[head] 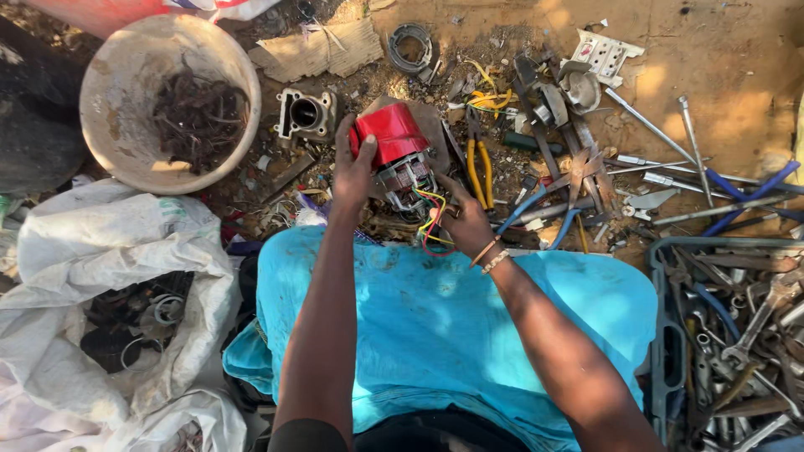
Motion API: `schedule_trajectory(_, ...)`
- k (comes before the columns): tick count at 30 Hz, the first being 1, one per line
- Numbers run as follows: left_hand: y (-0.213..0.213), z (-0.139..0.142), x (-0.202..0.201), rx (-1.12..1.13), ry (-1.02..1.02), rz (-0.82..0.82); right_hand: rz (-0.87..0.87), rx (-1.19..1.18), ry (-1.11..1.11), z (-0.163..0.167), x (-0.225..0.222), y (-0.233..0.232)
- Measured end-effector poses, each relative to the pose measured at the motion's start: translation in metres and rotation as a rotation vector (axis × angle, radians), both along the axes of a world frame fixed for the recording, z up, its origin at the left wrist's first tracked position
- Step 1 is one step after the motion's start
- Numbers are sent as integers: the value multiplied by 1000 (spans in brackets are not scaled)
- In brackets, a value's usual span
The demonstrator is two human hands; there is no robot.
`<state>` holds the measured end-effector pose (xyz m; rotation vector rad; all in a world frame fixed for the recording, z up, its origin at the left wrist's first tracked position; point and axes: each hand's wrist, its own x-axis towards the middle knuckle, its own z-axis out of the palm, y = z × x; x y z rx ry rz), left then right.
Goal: The person sits on the ground repairing motorcycle electrical parts. They use a screwdriver to unscrew and remove wiring from a headlight housing resting on their lap, set the housing aside, then use a screwdriver and hammer to work on a magneto assembly mounted on a stone block.
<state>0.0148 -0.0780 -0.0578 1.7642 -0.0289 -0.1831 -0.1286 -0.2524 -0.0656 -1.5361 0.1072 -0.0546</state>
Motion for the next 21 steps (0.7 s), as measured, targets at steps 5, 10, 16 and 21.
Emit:
schedule_trajectory(5, -4, 11, 27, -105, 253, -22, -12, 6, 85, -6, 6, -7)
schedule_trajectory(10, -11, 11, 44, 31, 220, -81, -58, 533, 134, -29, 11, -7)
schedule_trajectory(16, 0, 44, 28, 131, -211, -75, -241, 416, 211, -24, 33, 1)
schedule_trajectory(21, 15, 56, 18, 271, -565, -160, -136, 483, 22, -14, 59, 1)
